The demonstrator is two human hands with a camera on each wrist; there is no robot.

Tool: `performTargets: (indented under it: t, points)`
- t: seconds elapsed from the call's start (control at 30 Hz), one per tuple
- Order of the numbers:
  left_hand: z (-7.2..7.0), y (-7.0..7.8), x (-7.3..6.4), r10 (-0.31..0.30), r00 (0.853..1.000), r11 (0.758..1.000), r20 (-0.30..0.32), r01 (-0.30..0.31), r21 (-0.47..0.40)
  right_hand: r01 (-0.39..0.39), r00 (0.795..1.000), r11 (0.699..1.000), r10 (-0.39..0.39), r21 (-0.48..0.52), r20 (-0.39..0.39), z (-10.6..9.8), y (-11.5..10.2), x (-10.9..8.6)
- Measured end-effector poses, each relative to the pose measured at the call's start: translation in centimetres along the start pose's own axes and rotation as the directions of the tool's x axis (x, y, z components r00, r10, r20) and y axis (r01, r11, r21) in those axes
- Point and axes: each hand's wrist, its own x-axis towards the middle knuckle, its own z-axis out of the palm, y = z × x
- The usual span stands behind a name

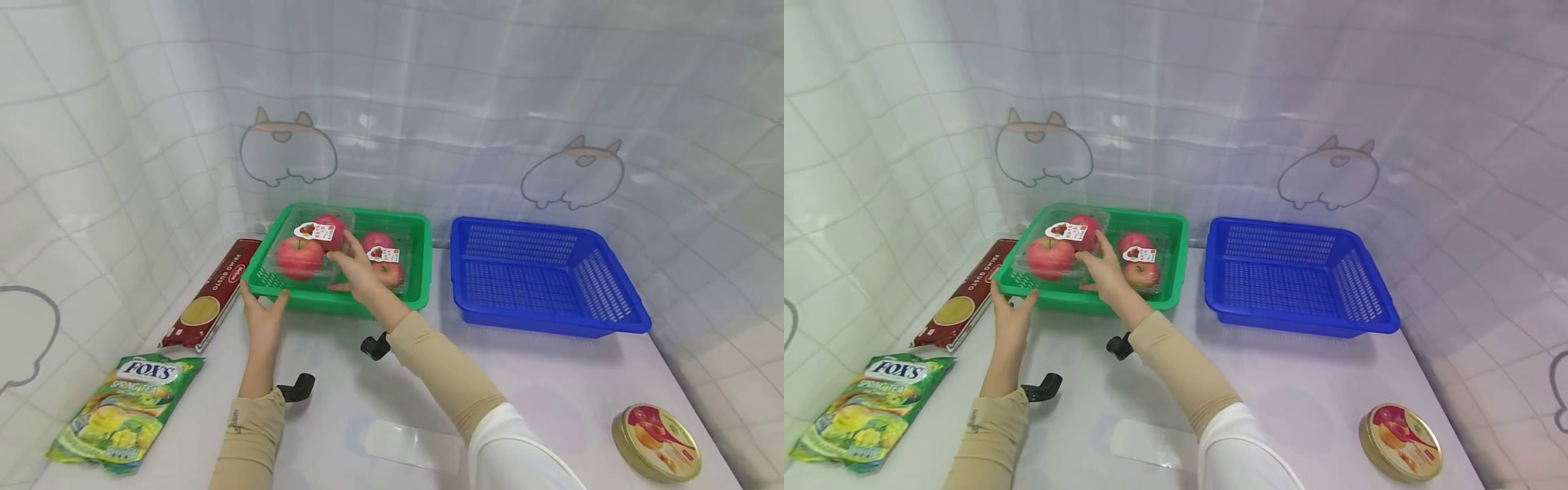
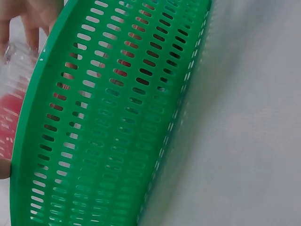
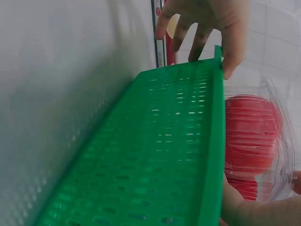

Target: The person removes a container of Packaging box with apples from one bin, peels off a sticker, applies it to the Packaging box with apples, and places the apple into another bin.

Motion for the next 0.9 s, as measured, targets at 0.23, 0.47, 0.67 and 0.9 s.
performTargets:
  t: [0.23, 0.47, 0.67, 0.9]
  points:
    - [-0.1, -0.1, -0.1, -0.005, 1.000, 1.000, -0.004, 0.005, 0.019, -0.039, 0.999, 0.998, 0.037, -0.041, -0.028, 0.8, 0.9, 0.9]
    - [0.0, -0.3, -0.3, -0.015, 1.000, 0.999, 0.004, 0.015, 0.038, -0.057, 0.995, 0.993, 0.048, -0.103, -0.087, 1.2, 2.0, 1.8]
    - [0.0, -0.2, -0.5, -0.014, 1.000, 0.999, 0.008, 0.014, 0.042, -0.084, 0.993, 0.985, 0.071, -0.147, -0.093, 1.3, 2.3, 2.1]
    - [-0.1, -0.2, -0.5, 0.001, 1.000, 0.999, 0.004, -0.002, 0.039, -0.065, 0.993, 0.985, 0.048, -0.157, -0.111, 1.9, 3.0, 2.9]
